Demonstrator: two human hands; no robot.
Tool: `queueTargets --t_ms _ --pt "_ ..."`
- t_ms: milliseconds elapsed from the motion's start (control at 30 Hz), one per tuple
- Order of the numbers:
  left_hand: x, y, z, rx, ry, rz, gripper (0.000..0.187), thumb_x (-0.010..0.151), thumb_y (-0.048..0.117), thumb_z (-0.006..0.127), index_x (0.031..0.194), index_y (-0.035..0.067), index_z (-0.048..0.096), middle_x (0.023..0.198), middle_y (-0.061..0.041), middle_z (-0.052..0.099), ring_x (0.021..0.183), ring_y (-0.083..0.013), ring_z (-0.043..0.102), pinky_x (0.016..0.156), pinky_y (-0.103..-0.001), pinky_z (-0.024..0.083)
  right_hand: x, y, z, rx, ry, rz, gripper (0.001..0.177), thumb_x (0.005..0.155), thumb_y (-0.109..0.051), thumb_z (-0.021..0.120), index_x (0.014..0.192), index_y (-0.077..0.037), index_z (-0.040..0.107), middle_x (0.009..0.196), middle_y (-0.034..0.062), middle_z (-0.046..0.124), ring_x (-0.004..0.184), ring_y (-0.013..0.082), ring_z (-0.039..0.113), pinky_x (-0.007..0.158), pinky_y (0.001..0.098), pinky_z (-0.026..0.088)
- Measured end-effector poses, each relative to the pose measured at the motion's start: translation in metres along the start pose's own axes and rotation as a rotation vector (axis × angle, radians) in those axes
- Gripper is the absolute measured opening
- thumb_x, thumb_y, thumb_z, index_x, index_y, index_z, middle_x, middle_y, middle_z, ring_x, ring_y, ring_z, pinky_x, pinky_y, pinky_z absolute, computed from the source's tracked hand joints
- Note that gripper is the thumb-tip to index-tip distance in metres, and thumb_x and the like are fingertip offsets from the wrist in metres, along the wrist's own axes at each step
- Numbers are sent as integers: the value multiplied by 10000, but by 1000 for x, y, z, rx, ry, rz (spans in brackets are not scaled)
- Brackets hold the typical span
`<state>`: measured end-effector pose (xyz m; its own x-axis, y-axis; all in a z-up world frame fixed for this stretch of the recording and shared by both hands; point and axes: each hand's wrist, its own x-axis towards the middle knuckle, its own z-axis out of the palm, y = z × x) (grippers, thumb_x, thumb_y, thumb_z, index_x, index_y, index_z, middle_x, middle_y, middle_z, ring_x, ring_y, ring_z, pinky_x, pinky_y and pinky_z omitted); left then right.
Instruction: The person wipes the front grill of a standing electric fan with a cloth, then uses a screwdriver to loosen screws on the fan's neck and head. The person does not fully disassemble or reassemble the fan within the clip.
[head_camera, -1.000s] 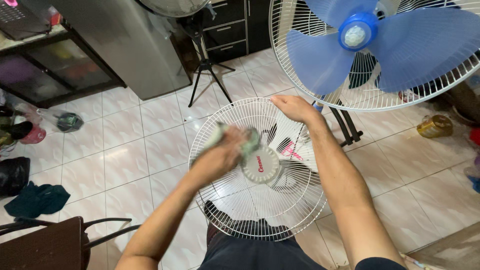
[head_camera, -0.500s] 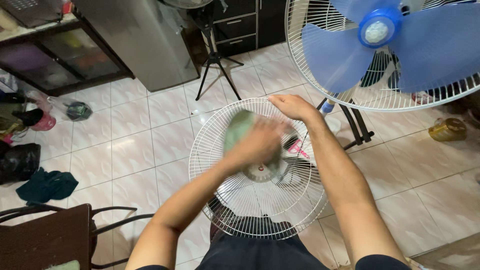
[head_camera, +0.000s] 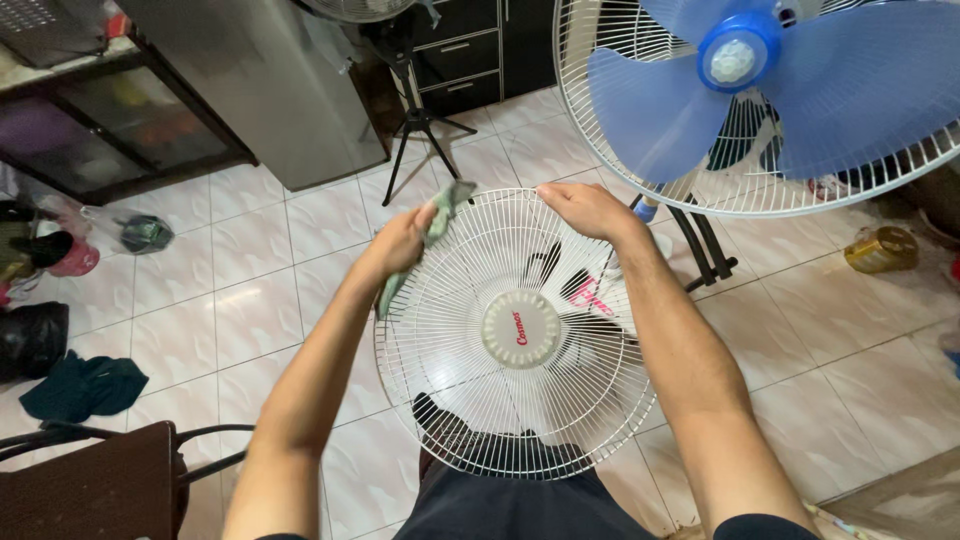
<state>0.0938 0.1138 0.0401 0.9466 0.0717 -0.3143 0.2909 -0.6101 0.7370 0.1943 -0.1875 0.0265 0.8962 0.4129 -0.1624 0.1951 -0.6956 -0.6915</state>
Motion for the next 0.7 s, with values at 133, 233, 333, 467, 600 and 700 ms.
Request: queueTargets --t_ms 133,233,333,467,600,700 --pt "41 9 43 248 273 535 364 1068 254 389 1282 90 632 1250 -189 672 1122 -391 662 996 -477 489 18 7 13 -10 -2 -105 551 1016 -533 439 1339 -150 669 1370 153 661 1308 315 598 1086 394 451" --pt "33 43 118 319 356 861 324 1068 159 450 1304 -33 559 1367 -248 574 1241 -431 582 1140 -549 329 33 13 21 37 -28 -134 552 1039 -516 411 1349 -127 652 1371 165 656 1303 313 604 1083 391 454" --pt "-22 46 148 403 102 1035 462 1052 139 466 1484 -27 460 1470 -320 455 1312 -412 519 1242 -524 318 36 20 19 93 -55 -63 543 1028 -502 401 1366 -152 643 1358 150 659 1274 290 618 1064 381 457" --pt "-83 19 114 549 50 1295 574 988 198 551 1524 52 407 1589 -239 387 1515 -387 334 1279 -523 205 13 34 4 88 22 -75 532 1036 -473 399 1344 -131 665 1371 130 667 1299 277 606 1085 372 439" --pt "-81 -1 65 287 128 1039 572 1037 227 458 1540 -3 312 1603 -292 333 1521 -425 277 1248 -503 157 -3 37 -11 47 83 -68 534 1030 -479 402 1340 -139 674 1372 126 660 1322 286 590 1104 370 423" --pt "-42 4 38 37 337 539 462 1100 290 372 1492 75 485 1511 -235 528 1434 -369 467 1174 -394 347 -5 35 -15 -11 72 -18 548 1024 -494 391 1362 -156 658 1380 152 636 1327 324 560 1102 385 412"
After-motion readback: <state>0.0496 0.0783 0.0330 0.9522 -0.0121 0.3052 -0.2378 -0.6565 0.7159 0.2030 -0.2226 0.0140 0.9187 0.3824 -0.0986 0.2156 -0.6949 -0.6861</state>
